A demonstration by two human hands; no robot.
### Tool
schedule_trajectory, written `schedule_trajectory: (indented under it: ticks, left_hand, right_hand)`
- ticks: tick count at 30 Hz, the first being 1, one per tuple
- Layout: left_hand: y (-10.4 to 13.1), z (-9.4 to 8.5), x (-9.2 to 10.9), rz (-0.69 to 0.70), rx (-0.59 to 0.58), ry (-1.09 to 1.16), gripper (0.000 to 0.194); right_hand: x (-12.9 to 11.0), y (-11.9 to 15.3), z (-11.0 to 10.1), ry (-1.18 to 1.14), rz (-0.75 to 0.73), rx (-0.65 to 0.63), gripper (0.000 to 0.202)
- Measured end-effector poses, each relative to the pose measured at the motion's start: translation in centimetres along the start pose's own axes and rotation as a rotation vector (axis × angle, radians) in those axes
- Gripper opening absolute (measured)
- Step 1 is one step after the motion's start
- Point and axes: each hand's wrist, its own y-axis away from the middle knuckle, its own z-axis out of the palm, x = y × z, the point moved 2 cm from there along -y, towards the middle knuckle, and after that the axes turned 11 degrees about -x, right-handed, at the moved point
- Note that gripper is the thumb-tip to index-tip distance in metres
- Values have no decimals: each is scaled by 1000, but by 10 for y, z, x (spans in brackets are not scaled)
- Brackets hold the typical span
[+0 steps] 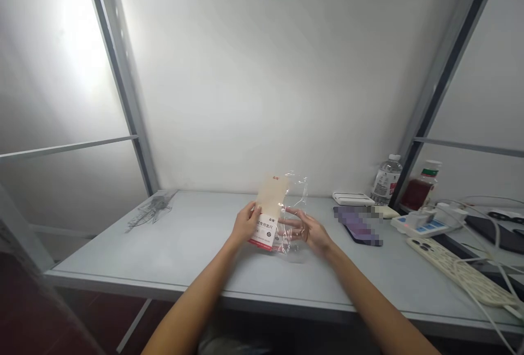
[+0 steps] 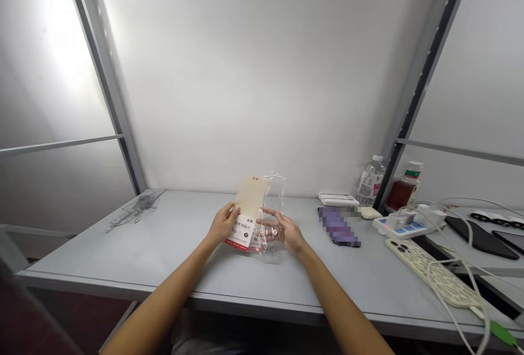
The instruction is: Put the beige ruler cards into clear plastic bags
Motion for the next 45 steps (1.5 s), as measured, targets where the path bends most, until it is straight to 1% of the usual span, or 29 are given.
schedule_trajectory:
  ticks: [3, 9, 19, 25, 32, 37, 41, 45]
  left_hand:
    - [0, 0, -1, 3, 5, 9, 38]
    - [-1, 0, -2, -3, 24, 12, 41]
    - [1, -1, 5, -6, 40, 4, 41]
    - [2, 0, 6, -1, 37, 27, 41]
    - [3, 2, 8, 9, 31, 37, 40]
    - [4, 7, 9, 44, 33, 42, 37]
    - [4, 13, 7, 71, 61, -1, 35]
    - [5, 20, 7, 79, -15, 63, 38]
  right_hand:
    - [2, 0, 0, 15, 14, -24, 44]
    - [3, 0, 0, 44, 20, -18, 44]
    - [2, 1, 0, 10, 40, -38, 43]
    - [3, 1, 0, -9, 48, -53, 42]
    - [8, 0, 6, 54, 50, -45, 34]
    - [12, -1, 9, 83, 60, -26, 30]
    - [14, -2, 11, 90, 44, -43, 28]
    - [18, -3, 13, 116, 34, -59, 29]
